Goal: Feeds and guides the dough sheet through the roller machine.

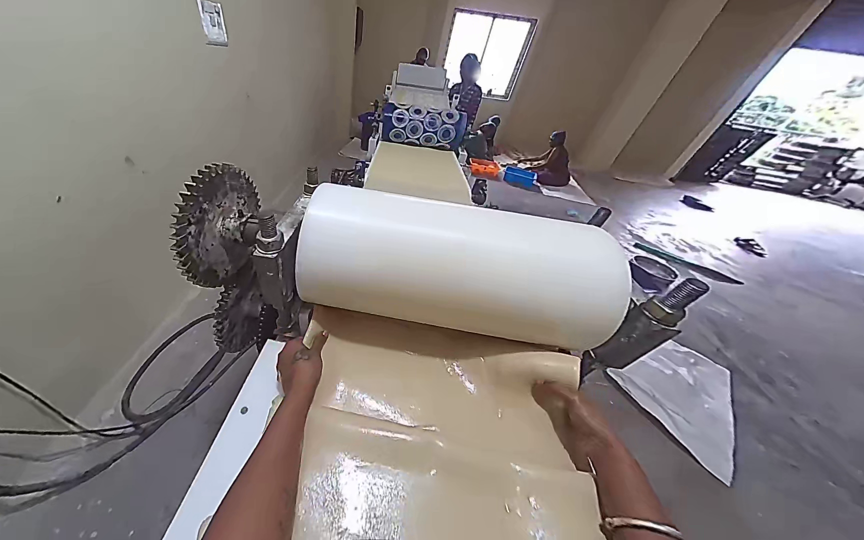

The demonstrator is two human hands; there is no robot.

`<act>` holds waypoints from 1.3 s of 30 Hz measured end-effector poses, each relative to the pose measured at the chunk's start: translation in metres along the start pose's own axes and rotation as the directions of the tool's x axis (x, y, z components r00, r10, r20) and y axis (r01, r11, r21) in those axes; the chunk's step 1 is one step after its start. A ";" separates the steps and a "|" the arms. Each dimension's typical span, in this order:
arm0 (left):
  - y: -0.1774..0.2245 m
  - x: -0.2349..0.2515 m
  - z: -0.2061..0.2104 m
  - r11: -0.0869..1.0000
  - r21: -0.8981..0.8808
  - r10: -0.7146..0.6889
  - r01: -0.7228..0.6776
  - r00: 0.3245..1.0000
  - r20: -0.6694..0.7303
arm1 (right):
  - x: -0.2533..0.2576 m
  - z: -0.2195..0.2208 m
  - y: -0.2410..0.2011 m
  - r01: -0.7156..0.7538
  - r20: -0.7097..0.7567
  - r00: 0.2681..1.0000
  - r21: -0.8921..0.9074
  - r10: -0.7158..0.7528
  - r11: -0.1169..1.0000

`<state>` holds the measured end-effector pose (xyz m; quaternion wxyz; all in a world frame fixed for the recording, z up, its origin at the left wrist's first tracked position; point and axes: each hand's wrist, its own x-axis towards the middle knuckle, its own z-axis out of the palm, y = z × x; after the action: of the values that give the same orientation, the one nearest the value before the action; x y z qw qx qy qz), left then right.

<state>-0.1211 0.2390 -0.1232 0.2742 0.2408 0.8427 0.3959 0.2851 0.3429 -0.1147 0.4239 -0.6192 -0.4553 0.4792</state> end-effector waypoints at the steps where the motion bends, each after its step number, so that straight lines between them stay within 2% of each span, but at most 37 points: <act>1: 0.002 -0.001 0.001 1.000 -0.004 0.012 -0.013 1.000 -0.021 | -0.001 0.003 -0.004 0.007 0.002 1.000 0.059 -0.007 0.998; 3: 0.009 -0.003 0.005 0.999 0.021 0.026 -0.026 0.999 -0.045 | -0.004 0.012 -0.018 -0.019 -0.060 0.998 0.061 0.023 0.998; 7: 0.023 -0.004 0.008 0.996 0.083 0.028 -0.022 0.998 -0.062 | 0.004 0.030 -0.027 -0.064 -0.233 0.971 -0.050 0.051 0.997; 13: 0.016 0.003 0.019 0.995 0.100 0.027 -0.017 0.995 -0.097 | 0.012 0.042 -0.012 -0.056 -0.313 0.950 -0.132 0.012 0.990; 18: 0.003 0.004 0.005 0.997 0.060 0.039 -0.039 0.999 0.001 | -0.013 0.028 -0.048 -0.071 -0.148 0.988 -0.128 0.051 0.989; 21: -0.004 0.003 0.006 0.997 0.034 0.076 -0.075 0.997 -0.022 | -0.022 0.015 -0.032 -0.042 -0.109 0.993 0.040 0.046 0.998; 23: -0.003 0.004 0.007 0.995 0.024 0.101 -0.101 0.994 -0.035 | -0.024 0.001 -0.017 -0.030 0.005 1.000 0.184 0.029 0.982; 24: -0.003 0.004 0.008 0.995 0.035 0.099 -0.098 0.994 -0.034 | -0.023 -0.006 -0.016 -0.067 0.074 0.996 0.195 0.053 0.979; 27: -0.006 0.003 0.006 0.993 0.077 0.090 -0.087 0.996 -0.030 | -0.024 -0.009 -0.022 -0.255 0.134 0.959 0.023 0.250 0.967; 30: -0.002 0.004 0.004 0.989 0.120 0.094 -0.091 0.995 -0.019 | -0.026 -0.010 -0.035 -0.260 0.171 0.935 -0.267 0.311 0.928; 33: -0.013 0.007 -0.003 0.985 0.130 0.110 -0.117 0.992 0.061 | -0.041 -0.014 -0.025 -0.172 0.153 0.962 -0.296 0.225 0.939; 36: -0.033 0.002 -0.026 0.982 0.150 0.082 -0.114 0.976 0.203 | -0.051 -0.035 -0.008 0.027 0.262 0.963 -0.348 0.069 0.937; 37: -0.039 -0.003 -0.040 0.971 0.212 0.047 -0.110 0.958 0.284 | -0.052 -0.040 0.005 0.068 0.283 0.958 -0.372 0.043 0.926; 39: -0.047 -0.012 -0.061 0.951 0.290 -0.028 -0.105 0.907 0.421 | -0.054 -0.038 0.021 0.096 0.232 0.973 -0.444 0.011 0.891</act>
<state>-0.1611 0.1726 -0.1251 0.4003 0.3767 0.8099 0.2049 0.3190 0.2821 -0.1165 0.2233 -0.6314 -0.6133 0.4187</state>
